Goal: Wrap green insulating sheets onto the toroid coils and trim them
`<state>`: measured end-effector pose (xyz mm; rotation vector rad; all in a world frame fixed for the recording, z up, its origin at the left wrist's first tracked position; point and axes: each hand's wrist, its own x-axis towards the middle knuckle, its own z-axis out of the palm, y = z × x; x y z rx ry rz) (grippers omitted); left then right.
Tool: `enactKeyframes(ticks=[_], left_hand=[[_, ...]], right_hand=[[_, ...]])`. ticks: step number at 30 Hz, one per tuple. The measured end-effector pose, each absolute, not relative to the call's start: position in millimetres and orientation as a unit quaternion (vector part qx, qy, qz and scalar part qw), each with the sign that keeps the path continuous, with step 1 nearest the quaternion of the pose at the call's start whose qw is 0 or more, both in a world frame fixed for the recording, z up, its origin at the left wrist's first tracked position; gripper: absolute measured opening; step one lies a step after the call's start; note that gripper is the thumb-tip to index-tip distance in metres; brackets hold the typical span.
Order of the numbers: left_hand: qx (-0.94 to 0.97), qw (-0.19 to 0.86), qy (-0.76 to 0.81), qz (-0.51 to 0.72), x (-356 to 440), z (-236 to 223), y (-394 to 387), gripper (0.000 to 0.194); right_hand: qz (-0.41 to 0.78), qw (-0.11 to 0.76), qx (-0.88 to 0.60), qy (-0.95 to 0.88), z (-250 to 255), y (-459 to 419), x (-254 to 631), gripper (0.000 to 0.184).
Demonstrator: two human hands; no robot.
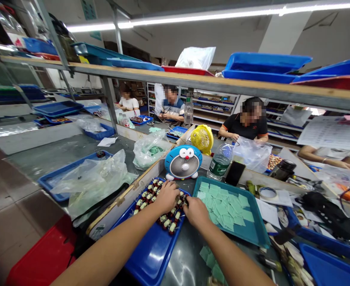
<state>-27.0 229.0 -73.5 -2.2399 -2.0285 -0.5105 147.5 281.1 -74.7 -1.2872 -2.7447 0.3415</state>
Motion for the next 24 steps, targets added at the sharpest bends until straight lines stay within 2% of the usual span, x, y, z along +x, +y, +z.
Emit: enactKeyframes(ticks=[4,9,13,15,19,24], left_hand=[[-0.714,0.027,-0.668,-0.208,-26.4,-67.4,222.0,0.012],[-0.648,0.023,-0.709,-0.275,-52.0,-38.8,183.2,0.034],[-0.591,0.021,-0.746,-0.305,-88.2,-15.9,103.6,0.033],[-0.56,0.025,-0.771,-0.302,-95.1,-13.1,62.4,0.028],[-0.574,0.013,-0.781,-0.245,-76.1,-31.1,25.8,0.022],[-0.585,0.058,-0.792,-0.168,-47.5,-67.2,59.1,0.036]], right_hand=[[0.112,0.066,-0.419,-0.898,-76.3,283.9,141.0,0.023],[0.124,0.131,-0.405,-0.896,-63.0,272.7,169.5,0.021],[0.149,0.211,-0.438,-0.861,-53.6,238.2,242.1,0.044],[0.189,0.262,-0.47,-0.821,-56.3,214.2,281.7,0.049],[0.28,0.303,-0.521,-0.747,-66.8,161.3,321.0,0.048],[0.339,0.331,-0.465,-0.748,-57.4,105.3,303.2,0.036]])
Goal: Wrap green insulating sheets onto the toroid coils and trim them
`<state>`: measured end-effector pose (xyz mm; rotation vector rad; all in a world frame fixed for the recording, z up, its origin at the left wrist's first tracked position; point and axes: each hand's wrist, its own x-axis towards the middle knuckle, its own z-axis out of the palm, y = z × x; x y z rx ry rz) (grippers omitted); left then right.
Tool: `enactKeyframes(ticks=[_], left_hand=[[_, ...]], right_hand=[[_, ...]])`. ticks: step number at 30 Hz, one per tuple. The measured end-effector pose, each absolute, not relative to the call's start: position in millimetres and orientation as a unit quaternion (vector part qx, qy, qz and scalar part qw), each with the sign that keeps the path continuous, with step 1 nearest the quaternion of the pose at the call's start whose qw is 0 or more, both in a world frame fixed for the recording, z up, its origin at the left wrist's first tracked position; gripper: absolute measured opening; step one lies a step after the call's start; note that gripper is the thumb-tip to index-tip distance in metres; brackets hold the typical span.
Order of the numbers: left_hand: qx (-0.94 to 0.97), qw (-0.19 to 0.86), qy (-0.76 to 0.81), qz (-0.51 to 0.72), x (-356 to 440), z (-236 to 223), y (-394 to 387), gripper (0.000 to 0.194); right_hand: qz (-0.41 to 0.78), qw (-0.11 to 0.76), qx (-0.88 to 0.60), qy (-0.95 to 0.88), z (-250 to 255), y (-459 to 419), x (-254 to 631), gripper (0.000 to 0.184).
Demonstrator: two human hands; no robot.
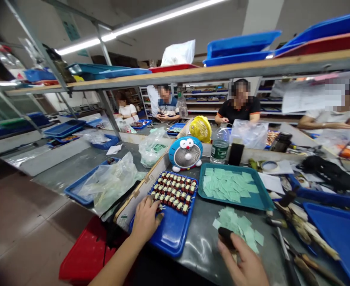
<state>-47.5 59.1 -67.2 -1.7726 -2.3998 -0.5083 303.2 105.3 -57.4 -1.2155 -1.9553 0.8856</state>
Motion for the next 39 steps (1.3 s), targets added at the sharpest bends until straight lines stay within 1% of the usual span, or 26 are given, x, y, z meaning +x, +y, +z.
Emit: enactKeyframes(ticks=[4,7,11,13,16,17,24,27,31,33,37,39], left_hand=[[-0.576,0.101,-0.8,-0.132,-46.3,-79.2,76.0,0.026],[-0.598,0.121,-0.783,-0.12,-48.7,-82.2,71.5,0.026],[-0.623,0.141,-0.76,-0.119,-49.9,-83.4,67.4,0.026],[-0.63,0.152,-0.752,-0.121,-47.4,-81.8,71.1,0.031],[-0.661,0.158,-0.723,-0.121,-38.0,-77.4,85.6,0.046],[-0.675,0.157,-0.711,-0.121,-33.7,-76.0,92.8,0.048],[-0.706,0.141,-0.679,-0.142,-12.0,-72.9,140.0,0.05],[-0.701,0.14,-0.684,-0.145,-23.2,-72.3,125.9,0.052],[-0.67,0.151,-0.716,-0.124,-50.9,-74.0,79.5,0.038],[-0.654,0.159,-0.733,-0.105,-60.1,-77.8,62.3,0.035],[-0.645,0.165,-0.742,-0.08,-63.9,-87.3,60.9,0.04],[-0.651,0.16,-0.739,-0.075,-64.0,-89.2,69.3,0.037]], right_hand=[[0.312,0.357,-0.462,-0.75,-49.3,76.0,308.8,0.033],[0.283,0.374,-0.518,-0.716,-61.0,60.7,329.3,0.034],[0.265,0.337,-0.578,-0.694,-86.6,54.4,344.4,0.031],[0.263,0.315,-0.582,-0.702,-94.4,56.4,341.2,0.028],[0.272,0.308,-0.574,-0.709,-96.6,57.6,329.7,0.024],[0.276,0.306,-0.571,-0.71,-96.1,56.5,326.7,0.024],[0.25,0.296,-0.587,-0.711,-103.3,41.2,340.4,0.023],[0.247,0.298,-0.603,-0.698,-107.7,36.4,351.1,0.025],[0.258,0.326,-0.623,-0.663,-113.7,25.0,358.9,0.027],[0.265,0.335,-0.62,-0.658,-117.3,16.5,360.6,0.026],[0.281,0.336,-0.603,-0.666,-116.0,2.1,359.3,0.024],[0.282,0.338,-0.604,-0.665,-109.8,-1.1,356.2,0.024]])
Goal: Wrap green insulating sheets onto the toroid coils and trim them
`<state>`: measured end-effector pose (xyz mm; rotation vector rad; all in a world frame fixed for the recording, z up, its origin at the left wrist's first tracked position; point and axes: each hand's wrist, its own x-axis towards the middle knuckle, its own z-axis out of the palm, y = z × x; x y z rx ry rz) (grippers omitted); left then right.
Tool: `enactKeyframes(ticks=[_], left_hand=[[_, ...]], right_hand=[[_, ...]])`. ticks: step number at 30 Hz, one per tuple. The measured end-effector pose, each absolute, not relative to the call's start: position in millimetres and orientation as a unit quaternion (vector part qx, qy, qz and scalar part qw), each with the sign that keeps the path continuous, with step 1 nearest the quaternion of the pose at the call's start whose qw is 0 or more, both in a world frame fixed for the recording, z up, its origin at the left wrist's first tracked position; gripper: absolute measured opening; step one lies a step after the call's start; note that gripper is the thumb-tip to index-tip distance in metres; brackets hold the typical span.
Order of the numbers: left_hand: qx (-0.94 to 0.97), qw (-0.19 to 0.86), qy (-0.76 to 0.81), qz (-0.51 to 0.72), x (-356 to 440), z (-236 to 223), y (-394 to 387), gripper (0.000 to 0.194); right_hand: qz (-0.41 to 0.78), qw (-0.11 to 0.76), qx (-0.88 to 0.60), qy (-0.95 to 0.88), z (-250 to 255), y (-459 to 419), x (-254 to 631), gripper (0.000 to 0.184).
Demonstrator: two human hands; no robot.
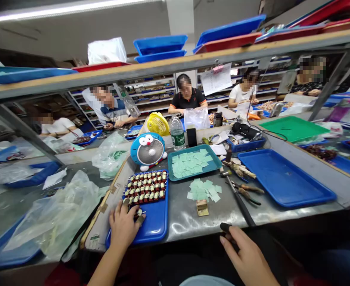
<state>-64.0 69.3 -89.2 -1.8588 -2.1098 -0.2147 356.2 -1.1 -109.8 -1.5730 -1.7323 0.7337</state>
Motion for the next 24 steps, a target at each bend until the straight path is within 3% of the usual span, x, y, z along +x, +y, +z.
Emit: enactKeyframes(ticks=[6,10,12,15,17,19,24], left_hand=[[-0.677,0.13,-0.719,-0.089,-85.7,-88.8,82.6,0.034],[-0.652,0.09,-0.718,-0.228,-98.0,-76.2,80.3,0.042],[-0.606,-0.029,-0.726,-0.323,-90.3,-61.5,79.6,0.052],[-0.485,-0.288,-0.706,-0.428,-57.9,-37.2,81.9,0.068],[-0.445,-0.406,-0.653,-0.459,-26.9,-25.9,83.8,0.072],[-0.413,-0.486,-0.614,-0.466,6.4,-21.4,83.4,0.071],[-0.361,-0.622,-0.541,-0.436,76.8,-38.2,76.6,0.063]], right_hand=[[0.282,0.338,-0.607,-0.662,-95.3,-1.0,348.1,0.023],[0.282,0.328,-0.617,-0.657,-99.5,5.0,349.5,0.022],[0.278,0.322,-0.623,-0.657,-101.8,15.9,348.5,0.02],[0.271,0.309,-0.618,-0.67,-101.3,45.1,343.2,0.013],[0.267,0.3,-0.604,-0.688,-98.5,68.7,340.9,0.017],[0.257,0.293,-0.602,-0.697,-95.4,90.6,343.7,0.024],[0.226,0.263,-0.628,-0.697,-97.2,133.2,364.7,0.02]])
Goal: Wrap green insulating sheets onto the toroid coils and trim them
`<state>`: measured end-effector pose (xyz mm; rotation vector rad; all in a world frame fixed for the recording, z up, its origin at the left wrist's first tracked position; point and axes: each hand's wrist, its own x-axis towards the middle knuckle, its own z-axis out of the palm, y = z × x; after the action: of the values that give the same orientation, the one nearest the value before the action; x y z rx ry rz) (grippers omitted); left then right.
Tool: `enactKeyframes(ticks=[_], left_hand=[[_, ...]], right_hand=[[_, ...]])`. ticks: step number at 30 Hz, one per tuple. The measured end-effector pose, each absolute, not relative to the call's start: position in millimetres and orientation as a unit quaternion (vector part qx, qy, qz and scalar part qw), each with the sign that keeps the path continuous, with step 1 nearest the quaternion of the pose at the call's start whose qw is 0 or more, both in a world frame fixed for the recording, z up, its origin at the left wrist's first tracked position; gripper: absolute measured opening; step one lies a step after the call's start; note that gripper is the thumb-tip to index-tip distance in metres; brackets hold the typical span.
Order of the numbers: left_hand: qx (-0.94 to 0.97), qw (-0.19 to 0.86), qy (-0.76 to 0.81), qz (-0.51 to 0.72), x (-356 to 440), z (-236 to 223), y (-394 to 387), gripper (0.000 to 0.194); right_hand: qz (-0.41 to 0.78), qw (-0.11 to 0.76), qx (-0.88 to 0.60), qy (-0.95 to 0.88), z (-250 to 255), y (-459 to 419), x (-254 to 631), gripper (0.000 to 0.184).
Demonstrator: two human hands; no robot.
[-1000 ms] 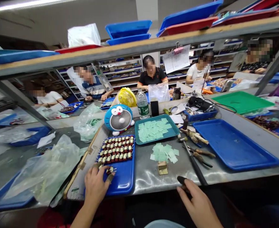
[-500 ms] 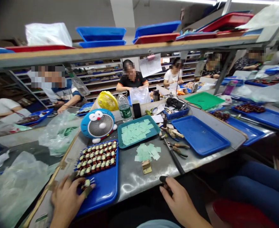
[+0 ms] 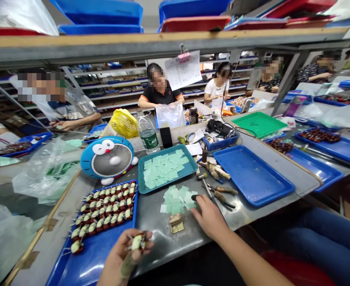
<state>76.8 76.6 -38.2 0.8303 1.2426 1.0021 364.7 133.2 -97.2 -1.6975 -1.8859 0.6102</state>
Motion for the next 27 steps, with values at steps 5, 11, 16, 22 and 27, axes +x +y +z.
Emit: enactKeyframes(ticks=[5,11,16,22,27], left_hand=[[0.34,0.66,0.514,0.43,102.9,-60.5,79.4,0.053],[0.276,0.706,0.495,0.425,101.5,-65.5,80.6,0.057],[0.178,0.73,0.489,0.443,107.6,-66.0,84.6,0.058],[0.142,0.725,0.497,0.455,97.1,-64.9,86.5,0.063],[0.158,0.744,0.467,0.451,93.4,-60.0,85.6,0.06]], right_hand=[[0.223,0.232,-0.603,-0.73,-96.5,155.6,362.0,0.018],[0.253,0.258,-0.545,-0.757,-89.2,127.2,344.7,0.021],[0.23,0.273,-0.535,-0.766,-101.1,111.8,311.1,0.01],[0.168,0.283,-0.543,-0.773,-93.4,114.5,334.8,0.014],[0.051,0.271,-0.665,-0.694,-105.2,131.9,436.2,0.031]])
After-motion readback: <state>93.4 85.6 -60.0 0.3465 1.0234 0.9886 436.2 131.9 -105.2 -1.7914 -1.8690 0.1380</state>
